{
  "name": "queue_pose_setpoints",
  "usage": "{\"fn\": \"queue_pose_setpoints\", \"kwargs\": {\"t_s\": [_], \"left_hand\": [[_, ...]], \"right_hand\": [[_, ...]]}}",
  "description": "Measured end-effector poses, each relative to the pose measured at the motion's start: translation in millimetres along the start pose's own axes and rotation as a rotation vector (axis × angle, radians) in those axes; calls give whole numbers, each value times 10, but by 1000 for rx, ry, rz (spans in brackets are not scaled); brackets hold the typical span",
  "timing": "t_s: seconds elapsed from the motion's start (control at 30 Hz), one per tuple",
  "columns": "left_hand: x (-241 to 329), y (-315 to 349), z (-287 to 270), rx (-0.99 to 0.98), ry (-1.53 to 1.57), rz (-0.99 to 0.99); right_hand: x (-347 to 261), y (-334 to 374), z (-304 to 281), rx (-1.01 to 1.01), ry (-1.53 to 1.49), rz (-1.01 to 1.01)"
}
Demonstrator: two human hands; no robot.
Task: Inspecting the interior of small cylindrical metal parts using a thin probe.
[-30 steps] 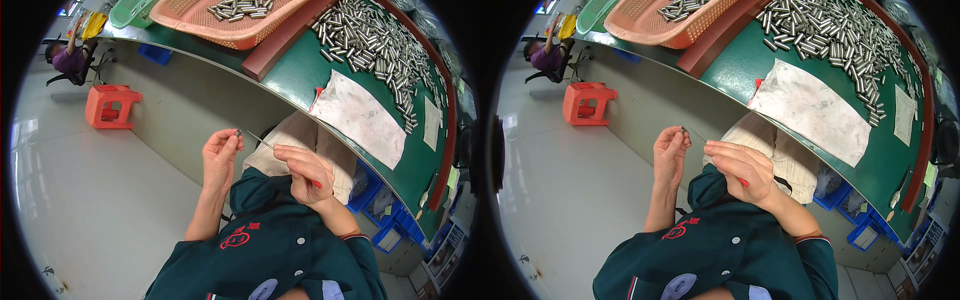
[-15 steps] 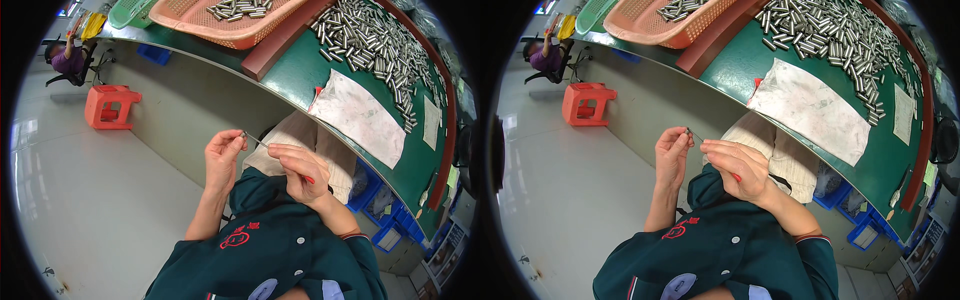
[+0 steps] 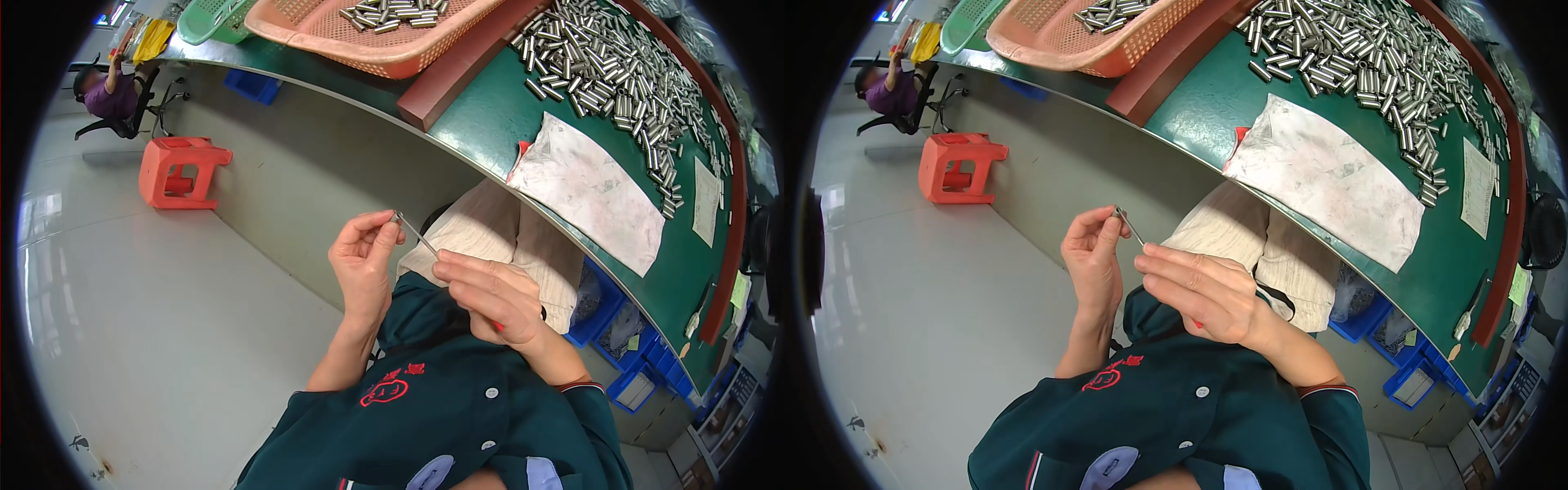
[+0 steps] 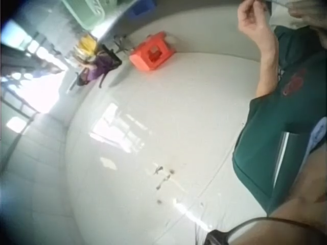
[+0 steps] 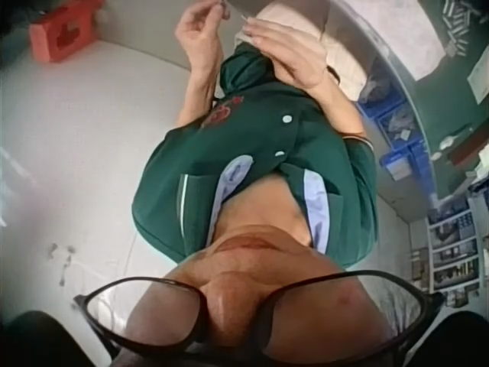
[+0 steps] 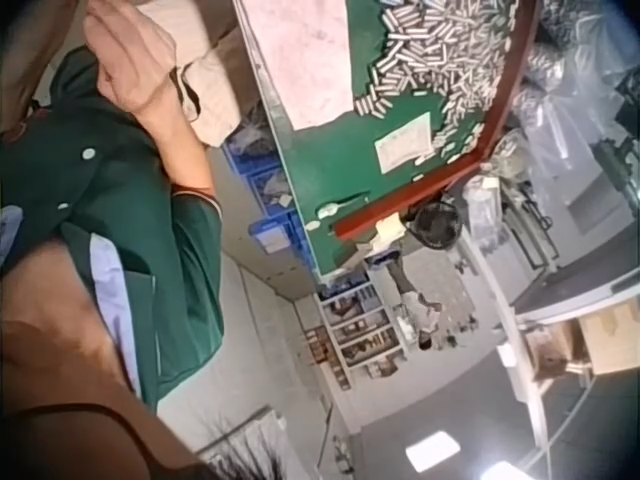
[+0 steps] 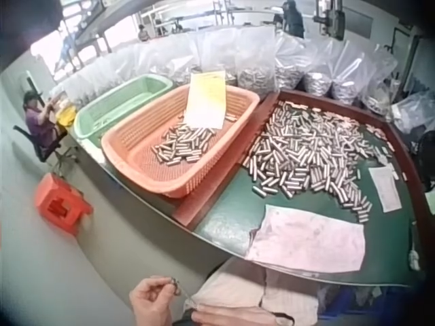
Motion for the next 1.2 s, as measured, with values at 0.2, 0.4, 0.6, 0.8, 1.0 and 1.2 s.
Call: {"fn": "queue_pose_setpoints", "kwargs": {"t_s": [0.2, 0.4, 0.6, 0.8, 1.0, 1.2], "left_hand": [[156, 123, 99, 3, -149, 332], [-15, -139, -103, 128, 43, -80], [-248, -2, 19, -206, 433, -588], [-281, 38, 65, -217, 385, -626], [-274, 54, 61, -240, 376, -643], [-232, 65, 41, -224, 324, -601]], "right_hand": [[-65, 19, -116, 100, -42, 57], [-188, -47, -185, 55, -235, 40], [-15, -30, -217, 147, -78, 86], [11, -43, -172, 137, -77, 111], [43, -41, -126, 137, -36, 101], [22, 8, -142, 131, -13, 81]]}}
Point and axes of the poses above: each hand's wrist, its own y-axis away from the middle knuckle, its own z-axis out of the palm, x = y × z, the point moved 6 cm from there along -y, towards the middle knuckle, and after that the axes turned 12 degrees about x, right-handed, at the moved point
